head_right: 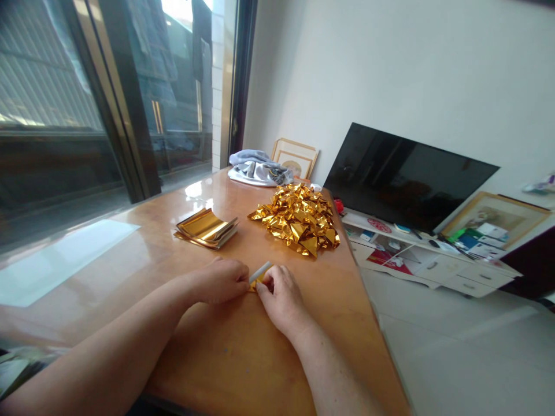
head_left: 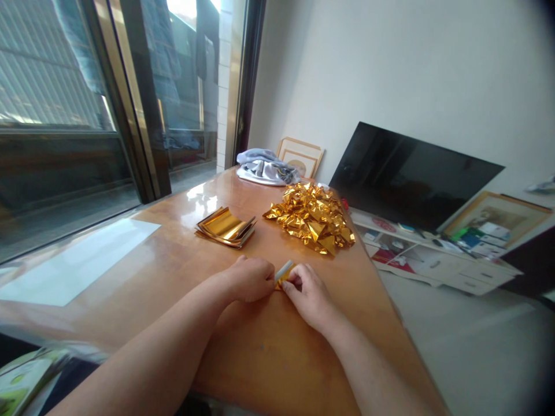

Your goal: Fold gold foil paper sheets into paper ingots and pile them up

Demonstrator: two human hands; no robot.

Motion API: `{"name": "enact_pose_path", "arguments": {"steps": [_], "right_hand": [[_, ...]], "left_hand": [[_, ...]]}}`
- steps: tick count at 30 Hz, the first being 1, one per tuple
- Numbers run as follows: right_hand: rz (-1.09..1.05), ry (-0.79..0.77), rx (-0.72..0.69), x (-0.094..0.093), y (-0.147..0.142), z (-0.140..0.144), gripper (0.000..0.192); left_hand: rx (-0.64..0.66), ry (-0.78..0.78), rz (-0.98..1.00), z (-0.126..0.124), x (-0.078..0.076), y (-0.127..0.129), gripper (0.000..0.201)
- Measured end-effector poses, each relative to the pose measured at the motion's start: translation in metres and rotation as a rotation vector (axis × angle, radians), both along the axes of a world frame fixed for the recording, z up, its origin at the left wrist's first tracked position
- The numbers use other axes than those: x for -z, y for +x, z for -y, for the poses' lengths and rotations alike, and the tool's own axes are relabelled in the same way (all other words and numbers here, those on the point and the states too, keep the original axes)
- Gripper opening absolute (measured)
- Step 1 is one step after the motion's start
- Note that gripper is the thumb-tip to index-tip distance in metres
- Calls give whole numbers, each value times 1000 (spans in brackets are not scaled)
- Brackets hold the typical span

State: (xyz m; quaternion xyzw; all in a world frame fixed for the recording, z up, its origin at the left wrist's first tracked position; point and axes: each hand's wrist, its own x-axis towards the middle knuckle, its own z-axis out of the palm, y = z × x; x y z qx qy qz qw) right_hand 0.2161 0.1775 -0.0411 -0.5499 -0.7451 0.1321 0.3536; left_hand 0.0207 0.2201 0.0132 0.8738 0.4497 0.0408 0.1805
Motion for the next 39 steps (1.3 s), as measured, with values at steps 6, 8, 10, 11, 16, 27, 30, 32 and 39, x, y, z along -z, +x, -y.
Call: {"name": "enact_pose_path", "arguments": {"steps": [6, 8, 10, 11, 16, 27, 30, 32, 39], "right_hand": [[12, -24, -70, -5, 4, 2, 8], [8, -27, -81, -5, 5, 3, 7], [7, -22, -83, -4, 5, 3, 6], [9, -18, -82, -3, 4, 3, 6], [20, -8, -78, -4, 3, 4, 7], [30, -15, -85, -5, 3, 3, 8], [30, -18, -90, -5, 3, 2, 8], [28, -18, -90, -5, 3, 2, 9], [30, -32, -85, -7, 2, 3, 11]], "left_hand": [[-12, -5, -33, 2, -1, 1, 27], [-13, -3, -41, 2, -3, 2, 26], [-18, 0, -53, 3, -4, 3, 27], [-21, 4, -57, 3, -4, 3, 28], [-26, 37, -60, 3, -1, 5, 31], [-51, 89, -102, 7, 1, 8, 33], [-77, 99, -97, 8, 3, 9, 33], [-84, 102, -99, 7, 4, 9, 31], [-23, 116, 15, 6, 4, 8, 16]]}}
